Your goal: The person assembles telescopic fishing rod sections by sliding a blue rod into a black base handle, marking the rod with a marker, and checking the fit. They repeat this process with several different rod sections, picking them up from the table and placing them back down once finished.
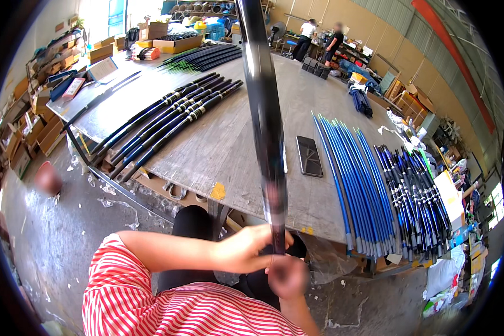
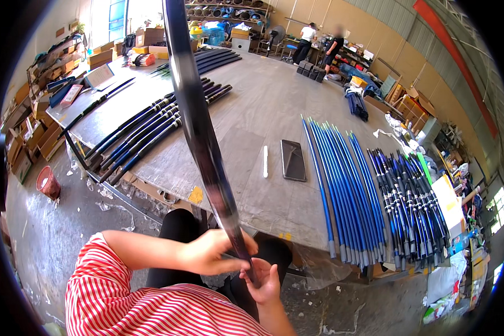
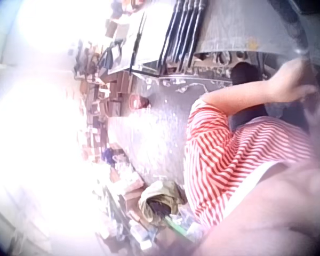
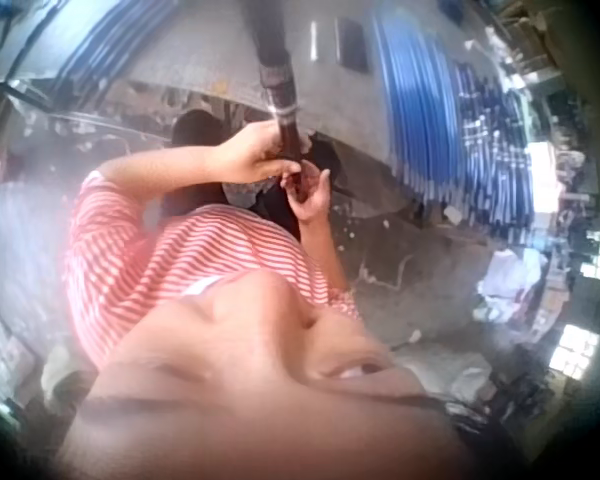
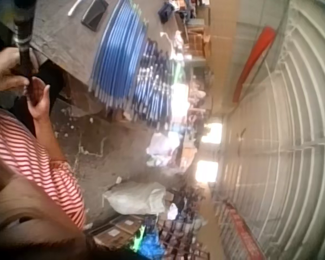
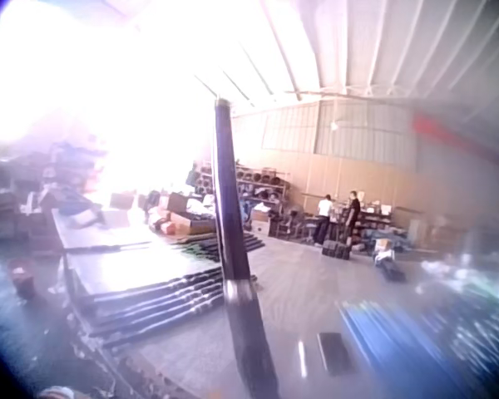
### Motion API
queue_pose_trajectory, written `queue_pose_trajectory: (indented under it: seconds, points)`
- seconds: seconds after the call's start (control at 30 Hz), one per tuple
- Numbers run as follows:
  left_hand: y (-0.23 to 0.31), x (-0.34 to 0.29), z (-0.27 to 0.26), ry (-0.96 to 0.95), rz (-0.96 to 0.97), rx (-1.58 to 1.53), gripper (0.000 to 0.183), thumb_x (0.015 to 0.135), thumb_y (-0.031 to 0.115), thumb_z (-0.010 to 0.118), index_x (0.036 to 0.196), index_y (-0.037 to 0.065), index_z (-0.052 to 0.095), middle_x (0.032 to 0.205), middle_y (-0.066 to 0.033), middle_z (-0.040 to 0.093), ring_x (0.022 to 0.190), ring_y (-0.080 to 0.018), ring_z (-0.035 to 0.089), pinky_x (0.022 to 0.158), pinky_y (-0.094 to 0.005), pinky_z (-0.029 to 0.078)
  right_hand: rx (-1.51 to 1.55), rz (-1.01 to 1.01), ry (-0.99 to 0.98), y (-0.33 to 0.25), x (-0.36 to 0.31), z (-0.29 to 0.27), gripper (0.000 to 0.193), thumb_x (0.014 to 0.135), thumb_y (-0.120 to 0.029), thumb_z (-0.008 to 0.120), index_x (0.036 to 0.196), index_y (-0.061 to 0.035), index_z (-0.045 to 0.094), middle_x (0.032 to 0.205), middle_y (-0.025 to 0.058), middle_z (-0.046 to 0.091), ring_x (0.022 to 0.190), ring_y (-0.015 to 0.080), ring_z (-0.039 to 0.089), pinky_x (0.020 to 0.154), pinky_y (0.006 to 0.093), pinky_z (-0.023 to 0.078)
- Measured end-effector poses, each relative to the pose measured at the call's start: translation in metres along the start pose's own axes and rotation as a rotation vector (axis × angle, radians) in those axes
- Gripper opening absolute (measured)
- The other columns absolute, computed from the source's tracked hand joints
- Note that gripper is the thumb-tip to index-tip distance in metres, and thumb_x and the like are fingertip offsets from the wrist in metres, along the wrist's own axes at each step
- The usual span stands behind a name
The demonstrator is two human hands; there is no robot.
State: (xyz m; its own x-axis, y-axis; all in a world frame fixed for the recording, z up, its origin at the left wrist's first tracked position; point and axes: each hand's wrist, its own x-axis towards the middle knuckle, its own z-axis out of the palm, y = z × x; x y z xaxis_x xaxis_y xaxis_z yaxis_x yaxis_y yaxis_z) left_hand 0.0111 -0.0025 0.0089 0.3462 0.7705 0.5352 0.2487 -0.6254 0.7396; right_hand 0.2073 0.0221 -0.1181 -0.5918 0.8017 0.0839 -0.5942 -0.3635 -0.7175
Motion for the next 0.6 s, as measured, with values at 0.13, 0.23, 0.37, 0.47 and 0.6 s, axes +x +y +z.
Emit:
queue_pose_trajectory:
  seconds: [0.13,0.23,0.37,0.47,0.6]
  points:
    - [-0.04,-0.03,0.044,-0.205,-0.057,0.077,0.044,0.081,0.017,0.061,0.117,-0.005,0.047,0.116,-0.0228,0.049,0.11,-0.0358,0.047,0.092,-0.0402,0.04,-0.053,0.022,0.1,-0.007,-0.008,0.008,0.055,0.085,-0.046,0.052,0.107,0.0033,0.057,0.085,0.0115,0.062,0.064,0.0166,0.053,0.052,0.0252,0.038]
    - [-0.041,-0.032,0.026,-0.262,-0.025,0.005,0.065,0.081,0.032,0.063,0.127,-0.005,0.036,0.127,-0.0221,0.041,0.118,-0.034,0.042,0.097,-0.0405,0.036,-0.416,-0.03,0.1,-0.014,-0.018,-0.003,0.051,0.081,-0.038,0.062,0.098,0.0098,0.059,0.07,0.0079,0.056,0.053,0.0117,0.046,0.044,0.0221,0.032]
    - [-0.048,-0.014,-0.052,0.17,-0.139,-0.65,0.085,0.079,0.057,0.054,0.138,0.006,0.022,0.131,-0.0142,0.041,0.12,-0.0271,0.04,0.099,-0.0429,0.032,-0.46,0.069,0.229,-0.03,-0.046,-0.027,0.054,0.078,-0.038,0.067,0.092,0.0138,0.06,0.06,0.004,0.05,0.047,0.0087,0.041,0.043,0.0202,0.03]
    - [-0.02,0.008,-0.112,0.714,-0.081,-1.209,0.081,0.085,0.066,0.022,0.128,0.0,0.039,0.124,-0.019,0.048,0.118,-0.0336,0.043,0.101,-0.0465,0.03,-0.556,0.169,0.156,-0.039,-0.081,-0.075,0.057,0.081,-0.036,0.064,0.107,0.0132,0.054,0.079,0.0106,0.059,0.057,0.012,0.052,0.046,0.0206,0.037]
    - [-0.027,0.004,-0.146,0.774,0.055,-1.334,0.07,0.088,0.059,0.027,0.121,-0.001,0.044,0.094,-0.0107,0.056,0.088,-0.0254,0.054,0.082,-0.0393,0.043,-0.691,0.092,0.361,-0.034,-0.09,-0.06,0.056,0.072,-0.049,0.068,0.06,0.0036,0.054,0.048,-0.0004,0.042,0.038,0.0066,0.036,0.035,0.0207,0.022]
